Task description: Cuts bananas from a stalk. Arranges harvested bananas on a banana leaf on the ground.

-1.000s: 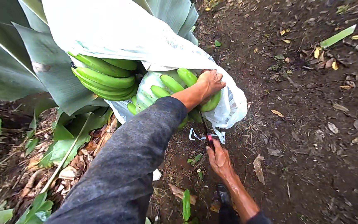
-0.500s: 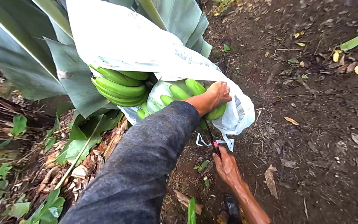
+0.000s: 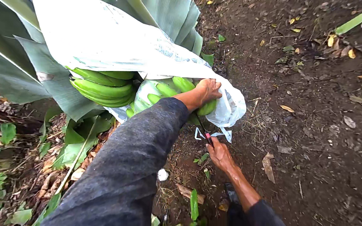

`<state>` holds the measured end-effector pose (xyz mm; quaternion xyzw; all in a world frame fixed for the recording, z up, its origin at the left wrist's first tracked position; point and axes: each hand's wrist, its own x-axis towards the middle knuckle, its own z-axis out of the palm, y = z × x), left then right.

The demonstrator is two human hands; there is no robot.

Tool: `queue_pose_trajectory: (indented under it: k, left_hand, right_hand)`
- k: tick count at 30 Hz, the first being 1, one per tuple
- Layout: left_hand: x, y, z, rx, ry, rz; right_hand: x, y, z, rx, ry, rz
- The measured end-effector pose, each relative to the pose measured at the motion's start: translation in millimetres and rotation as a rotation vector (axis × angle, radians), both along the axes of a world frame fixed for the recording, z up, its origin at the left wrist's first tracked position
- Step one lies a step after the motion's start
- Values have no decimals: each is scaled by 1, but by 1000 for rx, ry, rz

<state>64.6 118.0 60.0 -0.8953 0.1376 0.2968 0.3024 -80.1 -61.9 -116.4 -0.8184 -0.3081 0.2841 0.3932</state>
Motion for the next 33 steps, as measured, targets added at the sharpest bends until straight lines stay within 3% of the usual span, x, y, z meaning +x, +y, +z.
queue_pose_trajectory:
  k: [9,22,25,33]
  left_hand:
    - [-7,-5,-6,48,2,-2]
    - [-9,-4,-11,74,97,-109]
    - [-11,3,-17,58,83,-166]
    - [-12,6,-25,99,78,-158]
  right_hand:
    - [-7,-16,-1,58,-47,1]
    - [19,27,3,-92,159,153]
    - [8,37,-8,-124,179,133]
    - [3,63,12,-222,159,98]
